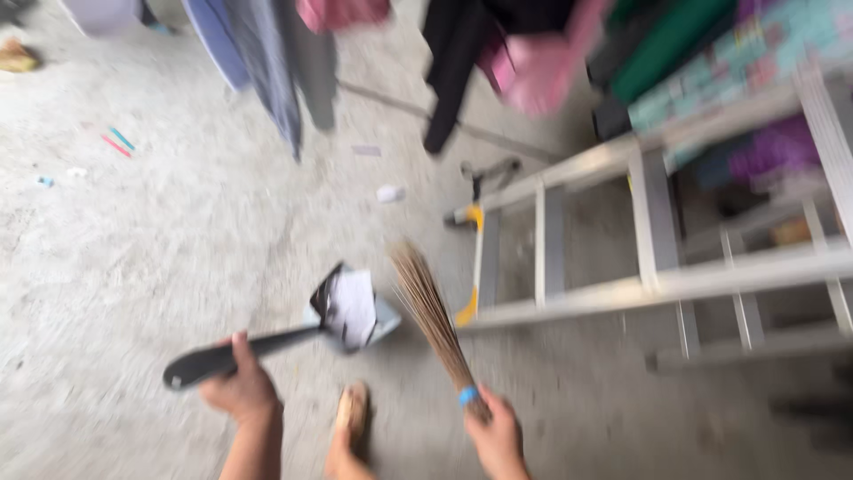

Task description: The person sweeps dried leaves and paper scraps into a dustpan using a small broom and empties the collected debris into a trash bag and a bucket.

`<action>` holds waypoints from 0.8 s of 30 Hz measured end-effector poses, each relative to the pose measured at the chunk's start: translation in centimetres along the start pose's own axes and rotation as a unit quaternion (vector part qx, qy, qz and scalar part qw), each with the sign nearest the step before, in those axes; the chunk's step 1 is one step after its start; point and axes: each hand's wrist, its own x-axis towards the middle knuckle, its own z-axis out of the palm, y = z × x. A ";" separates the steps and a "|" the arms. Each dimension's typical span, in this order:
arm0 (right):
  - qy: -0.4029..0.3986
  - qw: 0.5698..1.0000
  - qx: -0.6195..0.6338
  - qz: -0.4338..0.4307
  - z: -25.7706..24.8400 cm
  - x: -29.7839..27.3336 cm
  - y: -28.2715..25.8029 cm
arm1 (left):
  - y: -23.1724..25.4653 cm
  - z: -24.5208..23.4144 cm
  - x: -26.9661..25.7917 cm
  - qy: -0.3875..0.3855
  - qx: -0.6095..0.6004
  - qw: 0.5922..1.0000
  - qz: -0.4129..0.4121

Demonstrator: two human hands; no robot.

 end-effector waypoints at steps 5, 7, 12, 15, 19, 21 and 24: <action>-0.030 0.991 -0.124 0.036 3.1 15.3 -2.3 | -1.6 6.2 6.1 0.024 -0.017 0.999 -0.030; -0.026 0.984 -0.176 -0.009 5.3 21.7 -4.1 | -1.7 8.5 7.9 -0.001 0.053 0.998 -0.020; -0.033 0.969 -0.244 -0.003 10.6 37.9 -8.2 | -1.2 13.1 11.9 -0.014 0.071 0.997 0.008; -0.030 0.960 -0.276 -0.023 13.3 45.0 -10.2 | -1.7 15.4 14.5 -0.021 0.085 0.996 0.018; -0.087 0.956 -0.249 0.124 17.6 47.6 -11.1 | -3.5 16.4 16.7 -0.015 0.148 0.987 0.054; -0.133 0.948 -0.268 0.109 20.1 46.8 -10.2 | -4.4 17.0 18.1 -0.023 0.150 0.987 0.058; -0.193 0.939 -0.248 0.142 21.9 41.3 -8.5 | -4.5 16.1 18.7 -0.054 0.152 0.986 0.041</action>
